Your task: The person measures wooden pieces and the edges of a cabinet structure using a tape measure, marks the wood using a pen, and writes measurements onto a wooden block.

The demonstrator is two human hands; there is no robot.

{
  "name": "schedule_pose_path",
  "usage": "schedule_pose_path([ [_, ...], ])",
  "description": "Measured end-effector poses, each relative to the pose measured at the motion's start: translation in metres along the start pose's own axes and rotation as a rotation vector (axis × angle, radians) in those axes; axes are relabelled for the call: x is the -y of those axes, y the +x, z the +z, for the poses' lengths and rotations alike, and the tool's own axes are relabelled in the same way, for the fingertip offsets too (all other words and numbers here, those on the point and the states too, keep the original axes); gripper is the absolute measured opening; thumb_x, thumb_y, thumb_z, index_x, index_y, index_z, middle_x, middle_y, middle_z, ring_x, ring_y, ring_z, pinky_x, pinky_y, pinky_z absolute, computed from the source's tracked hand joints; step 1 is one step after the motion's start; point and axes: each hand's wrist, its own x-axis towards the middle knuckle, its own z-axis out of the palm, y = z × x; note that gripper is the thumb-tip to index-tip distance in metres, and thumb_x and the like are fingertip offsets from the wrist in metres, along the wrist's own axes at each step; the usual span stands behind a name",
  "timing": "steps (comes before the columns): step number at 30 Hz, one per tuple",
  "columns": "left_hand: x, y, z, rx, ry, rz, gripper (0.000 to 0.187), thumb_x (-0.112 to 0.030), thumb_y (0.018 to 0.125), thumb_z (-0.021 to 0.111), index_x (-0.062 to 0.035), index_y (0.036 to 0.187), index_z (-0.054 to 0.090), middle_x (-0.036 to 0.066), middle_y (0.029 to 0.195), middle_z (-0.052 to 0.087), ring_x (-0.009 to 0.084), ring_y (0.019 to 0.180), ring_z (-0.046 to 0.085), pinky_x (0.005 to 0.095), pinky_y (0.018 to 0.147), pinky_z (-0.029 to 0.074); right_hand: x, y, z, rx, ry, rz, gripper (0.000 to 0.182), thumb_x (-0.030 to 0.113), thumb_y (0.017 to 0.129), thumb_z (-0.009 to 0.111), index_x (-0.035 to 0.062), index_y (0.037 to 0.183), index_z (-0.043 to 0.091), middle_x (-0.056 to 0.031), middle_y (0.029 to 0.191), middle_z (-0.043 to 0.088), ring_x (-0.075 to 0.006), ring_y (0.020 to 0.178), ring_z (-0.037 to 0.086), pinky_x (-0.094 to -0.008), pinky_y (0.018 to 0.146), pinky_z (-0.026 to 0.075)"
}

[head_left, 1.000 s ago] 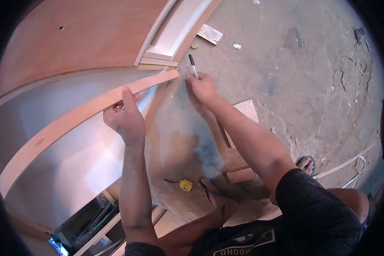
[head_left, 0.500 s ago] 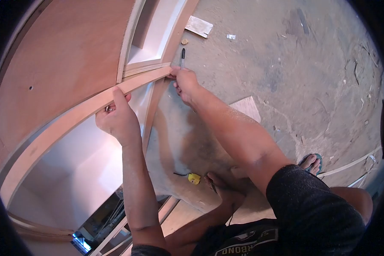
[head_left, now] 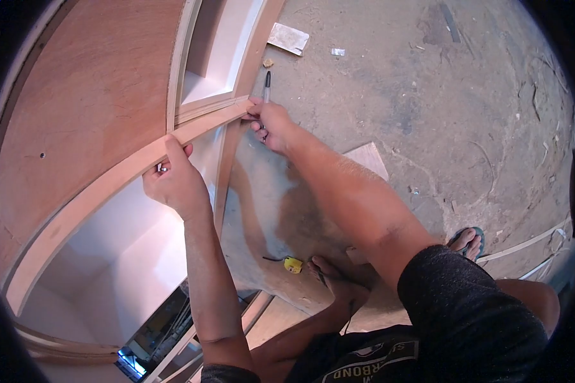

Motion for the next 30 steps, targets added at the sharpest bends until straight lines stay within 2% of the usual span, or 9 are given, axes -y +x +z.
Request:
schedule_pose_path([
  [4,-0.001,0.000,0.001,0.006,0.029,0.000,0.025,-0.013,0.095,0.070,0.0118,0.101,0.068,0.012,0.085,0.070,0.0159,0.070,0.070,0.0265,0.064,0.059,-0.001,0.002,-0.005,0.057,-0.005,-0.013,0.043,0.008,0.100,0.054,0.0104,0.143,0.053,-0.0023,0.091,0.064,-0.0076,0.054,0.045,-0.0239,0.043,0.029],
  [7,-0.001,0.000,0.005,0.048,0.020,-0.044,0.026,-0.012,0.095,0.070,0.0128,0.104,0.067,0.014,0.088,0.071,0.0173,0.071,0.071,0.0267,0.064,0.060,-0.001,-0.001,-0.001,0.000,-0.042,-0.018,0.044,0.007,0.100,0.051,0.0138,0.143,0.054,-0.0037,0.102,0.068,-0.0061,0.056,0.044,-0.0200,0.041,0.029],
  [12,0.006,0.005,0.014,0.183,0.036,-0.217,0.034,-0.011,0.096,0.069,0.0191,0.111,0.062,0.020,0.096,0.071,0.0209,0.074,0.073,0.0290,0.065,0.063,-0.004,0.004,-0.003,-0.017,-0.050,-0.032,0.040,0.010,0.101,0.056,0.0141,0.141,0.055,-0.0025,0.099,0.069,-0.0055,0.055,0.045,-0.0203,0.041,0.029],
  [15,0.011,0.007,0.014,0.207,0.024,-0.217,0.039,-0.012,0.097,0.068,0.0225,0.113,0.059,0.023,0.099,0.070,0.0229,0.075,0.074,0.0301,0.066,0.064,-0.005,0.007,-0.005,-0.007,-0.066,-0.036,0.037,0.012,0.102,0.059,0.0146,0.139,0.057,-0.0012,0.098,0.069,-0.0051,0.054,0.045,-0.0201,0.041,0.029],
  [19,0.020,0.004,0.015,0.142,-0.026,-0.261,0.039,-0.012,0.097,0.068,0.0225,0.113,0.060,0.023,0.098,0.070,0.0228,0.075,0.074,0.0292,0.066,0.064,-0.003,0.002,-0.003,0.014,-0.102,-0.043,0.035,0.013,0.102,0.061,0.0153,0.137,0.059,0.0001,0.098,0.069,-0.0047,0.055,0.045,-0.0197,0.041,0.028],
  [22,0.026,0.006,0.012,0.145,-0.050,-0.247,0.038,-0.012,0.097,0.070,0.0217,0.112,0.062,0.022,0.097,0.071,0.0218,0.075,0.074,0.0283,0.065,0.064,-0.003,0.003,-0.003,0.011,-0.087,-0.065,0.044,0.008,0.096,0.063,0.0090,0.140,0.056,-0.0031,0.094,0.069,-0.0065,0.054,0.048,-0.0248,0.043,0.030],
  [24,0.028,0.004,0.011,0.140,-0.055,-0.227,0.038,-0.013,0.097,0.072,0.0210,0.111,0.063,0.021,0.097,0.071,0.0208,0.075,0.074,0.0276,0.065,0.063,-0.003,-0.002,-0.001,-0.011,-0.082,-0.058,0.043,0.008,0.097,0.064,0.0093,0.139,0.057,-0.0030,0.093,0.069,-0.0064,0.054,0.047,-0.0249,0.044,0.031],
  [27,0.023,0.008,0.011,0.219,0.002,-0.224,0.038,-0.014,0.095,0.075,0.0200,0.110,0.064,0.021,0.095,0.071,0.0207,0.074,0.073,0.0275,0.064,0.063,-0.003,0.001,-0.001,-0.031,-0.073,-0.066,0.041,0.010,0.098,0.065,0.0094,0.138,0.058,-0.0030,0.092,0.069,-0.0065,0.055,0.047,-0.0252,0.045,0.031],
  [30,0.014,0.015,0.012,0.220,0.058,-0.360,0.037,-0.013,0.095,0.075,0.0193,0.110,0.064,0.021,0.095,0.071,0.0212,0.072,0.073,0.0277,0.062,0.063,-0.005,0.001,-0.002,-0.038,-0.078,-0.058,0.039,0.012,0.098,0.067,0.0095,0.136,0.059,-0.0033,0.093,0.070,-0.0071,0.055,0.047,-0.0257,0.045,0.031],
])
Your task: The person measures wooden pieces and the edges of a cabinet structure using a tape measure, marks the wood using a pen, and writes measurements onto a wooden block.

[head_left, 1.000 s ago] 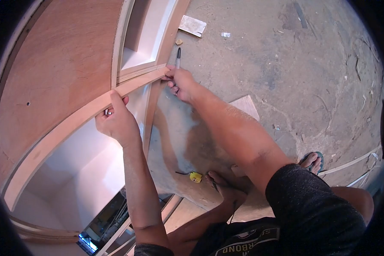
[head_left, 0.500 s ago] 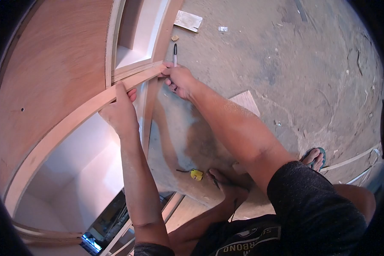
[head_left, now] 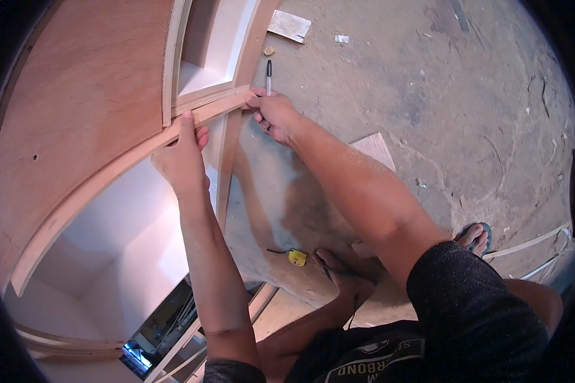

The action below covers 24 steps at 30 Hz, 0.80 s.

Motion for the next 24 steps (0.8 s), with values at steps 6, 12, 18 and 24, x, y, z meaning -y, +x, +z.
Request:
schedule_pose_path([
  [6,0.000,0.002,0.003,-0.007,-0.010,0.016,0.035,-0.012,0.095,0.074,0.0192,0.108,0.065,0.020,0.091,0.071,0.0219,0.070,0.073,0.0278,0.060,0.062,-0.001,0.004,-0.002,0.015,0.012,0.002,0.037,0.013,0.097,0.069,0.0092,0.133,0.061,-0.0030,0.093,0.070,-0.0079,0.054,0.047,-0.0268,0.045,0.031],
  [12,0.006,0.004,0.010,-0.077,-0.014,0.024,0.036,-0.012,0.096,0.074,0.0213,0.105,0.064,0.022,0.088,0.071,0.0226,0.068,0.073,0.0287,0.058,0.062,0.000,0.001,-0.004,0.033,0.006,-0.024,0.037,0.014,0.097,0.070,0.0081,0.132,0.061,-0.0024,0.095,0.070,-0.0079,0.054,0.049,-0.0267,0.045,0.032],
  [18,0.007,0.004,0.010,-0.080,0.000,0.020,0.037,-0.012,0.096,0.074,0.0221,0.104,0.063,0.022,0.088,0.071,0.0226,0.068,0.074,0.0284,0.059,0.062,-0.002,0.003,-0.006,0.060,-0.015,-0.036,0.035,0.015,0.097,0.069,0.0081,0.131,0.062,-0.0015,0.096,0.070,-0.0075,0.055,0.051,-0.0260,0.046,0.033],
  [24,0.006,0.003,0.010,-0.064,0.001,0.050,0.037,-0.013,0.096,0.074,0.0218,0.104,0.064,0.022,0.087,0.071,0.0220,0.067,0.073,0.0284,0.059,0.062,0.000,0.000,-0.007,0.087,-0.051,-0.040,0.035,0.017,0.098,0.068,0.0095,0.132,0.062,-0.0003,0.096,0.070,-0.0074,0.055,0.051,-0.0257,0.046,0.033],
])
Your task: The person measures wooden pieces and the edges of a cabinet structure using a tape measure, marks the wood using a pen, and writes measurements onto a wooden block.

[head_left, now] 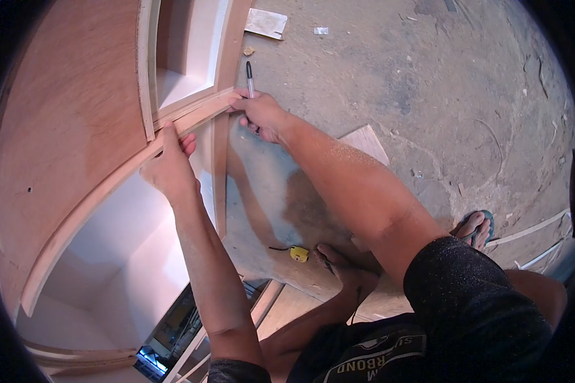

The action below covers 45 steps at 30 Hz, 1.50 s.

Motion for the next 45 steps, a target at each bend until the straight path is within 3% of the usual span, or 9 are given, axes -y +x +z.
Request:
schedule_pose_path([
  [13,0.002,0.001,0.004,-0.034,-0.032,-0.013,0.035,-0.013,0.095,0.074,0.0211,0.100,0.064,0.022,0.087,0.071,0.0221,0.066,0.073,0.0283,0.059,0.062,-0.003,0.000,-0.006,0.077,-0.053,-0.061,0.047,0.018,0.096,0.071,0.0075,0.140,0.058,-0.0019,0.098,0.071,-0.0084,0.059,0.050,-0.0273,0.048,0.033],
  [16,0.003,0.001,0.004,-0.033,-0.040,-0.006,0.035,-0.012,0.095,0.074,0.0209,0.101,0.064,0.022,0.087,0.071,0.0220,0.066,0.072,0.0281,0.058,0.062,-0.001,-0.006,-0.001,-0.004,-0.038,-0.053,0.035,0.017,0.095,0.073,0.0058,0.127,0.068,-0.0040,0.092,0.073,-0.0097,0.064,0.056,-0.0290,0.049,0.039],
  [19,0.002,0.000,0.003,-0.030,-0.047,0.022,0.034,-0.011,0.095,0.074,0.0208,0.101,0.064,0.022,0.088,0.071,0.0220,0.066,0.072,0.0281,0.057,0.062,-0.003,-0.010,0.003,-0.256,-0.172,-0.152,0.029,0.027,0.098,0.072,0.0027,0.113,0.071,-0.0042,0.086,0.071,-0.0096,0.062,0.056,-0.0248,0.054,0.043],
  [22,0.003,0.002,0.001,-0.024,-0.045,0.036,0.034,-0.011,0.095,0.074,0.0209,0.102,0.064,0.022,0.088,0.071,0.0216,0.066,0.072,0.0280,0.057,0.061,0.005,-0.008,-0.021,-0.362,-0.321,-0.408,0.032,0.032,0.098,0.072,0.0014,0.091,0.072,-0.0046,0.079,0.067,-0.0111,0.065,0.058,-0.0260,0.057,0.046],
  [25,0.002,-0.001,0.002,-0.021,-0.043,0.029,0.034,-0.011,0.095,0.074,0.0208,0.103,0.063,0.022,0.087,0.071,0.0213,0.065,0.072,0.0280,0.057,0.061,0.029,-0.022,-0.026,-0.266,-0.494,-0.559,0.036,0.035,0.099,0.070,0.0010,0.087,0.071,-0.0034,0.076,0.064,-0.0101,0.065,0.055,-0.0268,0.058,0.045],
  [28,0.002,0.000,0.002,-0.015,-0.048,0.033,0.035,-0.011,0.095,0.074,0.0210,0.104,0.063,0.022,0.086,0.071,0.0214,0.065,0.072,0.0282,0.057,0.061,0.038,-0.012,-0.016,0.001,-0.458,-0.509,0.036,0.035,0.099,0.071,0.0018,0.084,0.069,-0.0027,0.075,0.064,-0.0100,0.066,0.056,-0.0277,0.059,0.045],
  [31,0.005,0.001,0.002,-0.017,-0.051,0.047,0.036,-0.011,0.095,0.073,0.0218,0.104,0.062,0.022,0.084,0.070,0.0219,0.065,0.073,0.0285,0.057,0.061,0.039,-0.002,-0.012,0.133,-0.496,-0.539,0.031,0.031,0.098,0.073,0.0013,0.088,0.072,-0.0042,0.078,0.067,-0.0108,0.071,0.060,-0.0277,0.065,0.049],
  [37,0.004,0.001,0.003,-0.036,-0.021,0.010,0.039,-0.014,0.095,0.074,0.0226,0.101,0.062,0.022,0.081,0.071,0.0223,0.065,0.074,0.0283,0.057,0.060,0.042,-0.006,-0.015,0.066,-0.700,-0.591,0.025,0.023,0.093,0.075,0.0004,0.103,0.078,-0.0088,0.096,0.077,-0.0147,0.088,0.070,-0.0283,0.084,0.055],
  [45,-0.004,-0.002,0.005,-0.056,0.021,-0.064,0.036,-0.010,0.095,0.073,0.0198,0.110,0.060,0.024,0.089,0.070,0.0275,0.067,0.073,0.0315,0.059,0.064,0.042,-0.006,-0.014,0.027,-0.843,-0.611,0.028,0.028,0.091,0.077,0.0039,0.106,0.080,-0.0111,0.103,0.079,-0.0191,0.094,0.072,-0.0315,0.089,0.056],
])
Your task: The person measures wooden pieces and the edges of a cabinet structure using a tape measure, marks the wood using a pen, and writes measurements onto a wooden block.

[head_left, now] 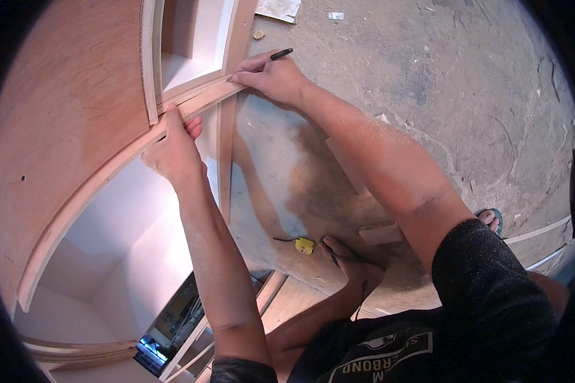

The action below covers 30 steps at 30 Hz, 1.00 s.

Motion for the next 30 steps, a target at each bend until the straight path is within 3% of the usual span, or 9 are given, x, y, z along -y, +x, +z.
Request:
schedule_pose_path([
  [3,0.003,0.003,-0.001,0.025,-0.021,0.034,0.036,-0.010,0.095,0.073,0.0198,0.110,0.060,0.024,0.089,0.070,0.0275,0.067,0.074,0.0314,0.060,0.065,0.001,0.001,-0.001,0.002,-0.032,-0.020,0.028,0.028,0.091,0.077,0.0044,0.106,0.081,-0.0117,0.104,0.079,-0.0198,0.093,0.073,-0.0320,0.089,0.056],
  [6,0.005,0.001,-0.001,0.018,-0.017,0.065,0.037,-0.015,0.097,0.073,0.0209,0.098,0.065,0.021,0.077,0.071,0.0211,0.065,0.073,0.0272,0.059,0.059,-0.002,0.001,0.000,0.000,-0.041,-0.050,0.028,0.028,0.092,0.077,0.0045,0.106,0.081,-0.0118,0.104,0.079,-0.0198,0.093,0.073,-0.0322,0.089,0.057],
  [9,0.003,0.001,-0.001,0.023,-0.022,0.040,0.035,-0.010,0.095,0.074,0.0196,0.108,0.060,0.025,0.088,0.069,0.0275,0.067,0.073,0.0316,0.060,0.064,-0.001,0.000,0.001,0.004,0.010,-0.015,0.028,0.028,0.092,0.077,0.0045,0.106,0.081,-0.0114,0.104,0.079,-0.0193,0.092,0.072,-0.0322,0.089,0.056],
  [12,0.006,0.005,-0.002,0.032,-0.024,0.035,0.037,-0.010,0.095,0.074,0.0201,0.109,0.060,0.024,0.089,0.069,0.0276,0.067,0.073,0.0317,0.060,0.064,-0.001,0.000,0.000,-0.004,0.022,0.000,0.027,0.027,0.092,0.077,0.0047,0.106,0.081,-0.0108,0.103,0.079,-0.0186,0.093,0.072,-0.0320,0.090,0.056],
  [18,0.008,0.005,-0.002,0.033,-0.041,0.074,0.037,-0.010,0.095,0.074,0.0206,0.109,0.059,0.024,0.089,0.069,0.0277,0.066,0.073,0.0318,0.059,0.064,-0.008,0.004,0.004,-0.011,0.067,0.000,0.026,0.030,0.089,0.077,0.0066,0.101,0.081,-0.0095,0.099,0.079,-0.0191,0.089,0.074,-0.0315,0.086,0.057],
  [22,0.007,0.002,-0.001,0.012,-0.049,0.064,0.036,-0.012,0.095,0.074,0.0222,0.099,0.064,0.023,0.083,0.071,0.0223,0.065,0.073,0.0285,0.058,0.061,-0.006,0.003,0.002,-0.019,-0.015,-0.031,0.025,0.030,0.089,0.077,0.0077,0.100,0.081,-0.0095,0.098,0.079,-0.0189,0.090,0.074,-0.0307,0.087,0.056],
  [30,0.013,0.007,-0.002,0.022,-0.064,0.094,0.035,-0.009,0.095,0.073,0.0229,0.101,0.062,0.023,0.084,0.070,0.0218,0.065,0.073,0.0287,0.056,0.060,-0.024,0.010,0.011,-0.028,0.250,0.000,0.025,0.026,0.091,0.075,0.0037,0.100,0.080,-0.0089,0.097,0.079,-0.0146,0.087,0.072,-0.0288,0.082,0.056],
])
